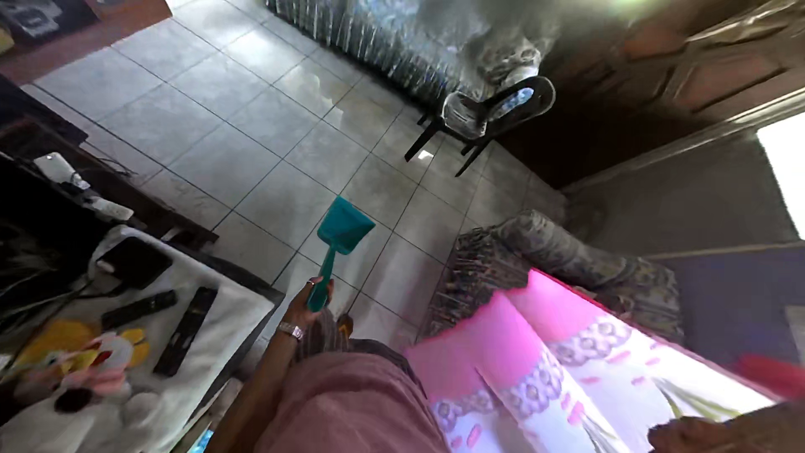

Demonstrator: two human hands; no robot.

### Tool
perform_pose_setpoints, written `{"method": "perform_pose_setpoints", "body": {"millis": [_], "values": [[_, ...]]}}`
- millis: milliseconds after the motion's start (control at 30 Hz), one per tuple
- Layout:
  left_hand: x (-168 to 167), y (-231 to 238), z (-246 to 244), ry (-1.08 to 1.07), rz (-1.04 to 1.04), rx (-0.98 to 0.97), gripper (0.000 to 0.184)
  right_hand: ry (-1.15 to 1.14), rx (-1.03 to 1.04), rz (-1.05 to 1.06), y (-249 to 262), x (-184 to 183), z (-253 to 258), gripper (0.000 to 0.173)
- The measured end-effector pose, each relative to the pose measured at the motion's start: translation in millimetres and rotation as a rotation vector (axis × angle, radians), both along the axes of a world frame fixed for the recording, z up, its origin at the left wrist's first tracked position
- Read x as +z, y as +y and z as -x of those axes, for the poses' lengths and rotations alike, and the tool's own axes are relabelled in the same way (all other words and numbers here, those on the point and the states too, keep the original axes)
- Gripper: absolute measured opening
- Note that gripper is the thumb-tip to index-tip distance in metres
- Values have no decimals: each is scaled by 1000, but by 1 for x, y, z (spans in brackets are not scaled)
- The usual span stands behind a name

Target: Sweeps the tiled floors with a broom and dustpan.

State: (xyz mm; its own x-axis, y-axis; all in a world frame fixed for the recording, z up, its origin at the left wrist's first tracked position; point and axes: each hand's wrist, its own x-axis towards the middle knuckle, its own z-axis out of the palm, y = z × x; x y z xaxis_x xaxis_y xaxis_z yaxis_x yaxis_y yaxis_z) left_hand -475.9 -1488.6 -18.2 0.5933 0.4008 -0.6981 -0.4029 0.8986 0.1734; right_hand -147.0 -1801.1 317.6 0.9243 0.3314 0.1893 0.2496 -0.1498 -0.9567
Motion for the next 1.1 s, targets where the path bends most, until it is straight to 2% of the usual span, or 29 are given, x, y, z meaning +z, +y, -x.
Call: {"method": "perform_pose_setpoints", "body": {"millis": [67,133,200,233,267,333,400,533,600,700,767,867,1000,1100], "values": [[-5,24,-13,-21,-15,21,36,63,100,-44,45,-9,-37,28],[-9,50,-23,-1,-23,-13,35,256,281,-130,82,-37,-77,33],[-17,82,-38,66,15,-42,35,418,514,-127,124,-71,-118,34],[-21,101,-48,80,56,-33,36,468,488,-117,150,-87,-132,34],[-24,123,-57,85,97,-10,36,474,361,-103,182,-98,-136,36],[-33,168,-77,93,162,33,36,415,123,23,246,-104,-137,31],[-43,225,-100,141,185,68,31,368,30,181,311,-102,-138,35],[-54,313,-140,311,122,101,23,366,117,380,410,-119,-157,46],[-50,350,-150,451,61,28,23,428,162,388,454,-136,-163,47],[-59,401,-162,583,78,-22,21,530,214,417,524,-157,-177,40],[-73,429,-163,550,112,48,22,547,259,454,568,-178,-194,36],[-93,473,-158,477,115,151,30,553,283,617,631,-206,-231,32],[-95,526,-166,619,99,255,32,475,348,908,717,-223,-291,38],[-94,564,-181,649,97,395,30,359,482,1101,796,-237,-343,46]]}}
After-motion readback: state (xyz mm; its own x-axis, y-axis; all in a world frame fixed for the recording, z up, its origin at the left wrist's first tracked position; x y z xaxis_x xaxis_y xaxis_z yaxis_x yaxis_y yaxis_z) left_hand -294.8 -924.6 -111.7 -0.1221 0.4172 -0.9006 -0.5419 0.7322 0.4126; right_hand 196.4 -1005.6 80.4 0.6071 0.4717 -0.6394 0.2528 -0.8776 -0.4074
